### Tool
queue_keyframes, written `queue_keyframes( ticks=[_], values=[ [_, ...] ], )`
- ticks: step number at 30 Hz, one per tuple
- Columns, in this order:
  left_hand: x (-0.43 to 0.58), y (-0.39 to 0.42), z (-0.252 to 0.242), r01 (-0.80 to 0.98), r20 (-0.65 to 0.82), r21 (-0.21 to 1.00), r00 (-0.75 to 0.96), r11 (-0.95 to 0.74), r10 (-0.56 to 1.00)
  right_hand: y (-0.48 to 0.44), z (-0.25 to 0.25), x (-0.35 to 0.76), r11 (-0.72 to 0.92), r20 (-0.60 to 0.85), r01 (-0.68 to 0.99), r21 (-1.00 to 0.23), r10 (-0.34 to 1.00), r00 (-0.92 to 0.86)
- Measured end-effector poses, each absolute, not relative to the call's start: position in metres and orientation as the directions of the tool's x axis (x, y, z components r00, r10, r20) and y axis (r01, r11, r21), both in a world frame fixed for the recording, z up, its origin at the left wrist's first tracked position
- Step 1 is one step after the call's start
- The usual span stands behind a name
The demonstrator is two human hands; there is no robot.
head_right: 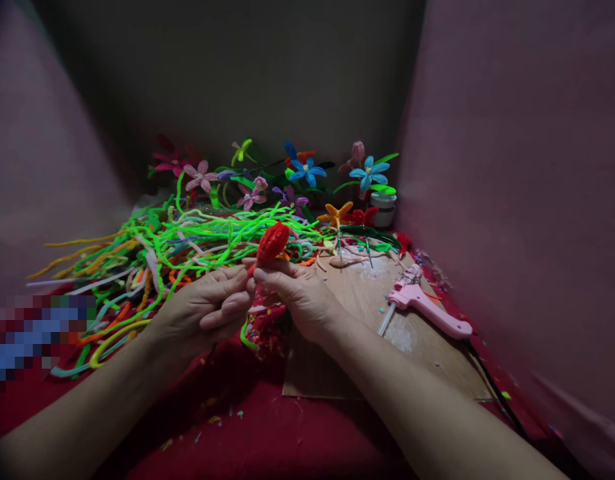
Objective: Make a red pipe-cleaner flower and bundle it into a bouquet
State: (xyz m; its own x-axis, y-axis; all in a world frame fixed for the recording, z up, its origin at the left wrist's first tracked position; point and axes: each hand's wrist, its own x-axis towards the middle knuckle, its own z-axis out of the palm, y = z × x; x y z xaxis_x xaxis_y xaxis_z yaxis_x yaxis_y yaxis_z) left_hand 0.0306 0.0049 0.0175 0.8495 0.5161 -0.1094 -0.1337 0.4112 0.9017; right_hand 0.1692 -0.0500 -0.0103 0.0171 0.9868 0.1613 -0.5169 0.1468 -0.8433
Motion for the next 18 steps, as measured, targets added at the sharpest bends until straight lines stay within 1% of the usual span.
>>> queue_keyframes(
  ticks=[4,6,7,9,11,13,15,18],
  values=[
    [0.029,0.006,0.019,-0.080,-0.139,0.907,0.869,0.413,0.474,-0.050,-0.012,0.168,0.189,0.177,-0.517,-0.835,0.981,0.073],
    [0.029,0.004,0.022,-0.056,-0.137,0.939,0.844,0.340,0.518,-0.050,-0.011,0.168,0.208,0.182,-0.521,-0.828,0.978,0.102],
    [0.030,0.002,0.023,-0.041,-0.119,0.964,0.819,0.264,0.561,-0.050,-0.011,0.167,0.215,0.184,-0.521,-0.826,0.977,0.111],
    [0.031,-0.003,0.026,0.020,-0.047,0.999,0.749,0.048,0.661,-0.051,-0.010,0.167,0.239,0.194,-0.511,-0.826,0.971,0.142],
    [0.032,-0.007,0.026,0.109,0.060,0.978,0.676,-0.180,0.735,-0.052,-0.009,0.166,0.274,0.204,-0.491,-0.827,0.960,0.192],
    [0.033,-0.009,0.023,0.191,0.164,0.917,0.619,-0.351,0.768,-0.053,-0.009,0.165,0.295,0.206,-0.476,-0.829,0.951,0.231],
    [0.032,-0.009,0.018,0.247,0.273,0.838,0.583,-0.487,0.765,-0.053,-0.009,0.164,0.313,0.210,-0.455,-0.834,0.942,0.263],
    [0.031,-0.006,0.010,0.251,0.451,0.703,0.565,-0.665,0.691,-0.054,-0.009,0.163,0.343,0.228,-0.406,-0.847,0.924,0.306]
  ],
)
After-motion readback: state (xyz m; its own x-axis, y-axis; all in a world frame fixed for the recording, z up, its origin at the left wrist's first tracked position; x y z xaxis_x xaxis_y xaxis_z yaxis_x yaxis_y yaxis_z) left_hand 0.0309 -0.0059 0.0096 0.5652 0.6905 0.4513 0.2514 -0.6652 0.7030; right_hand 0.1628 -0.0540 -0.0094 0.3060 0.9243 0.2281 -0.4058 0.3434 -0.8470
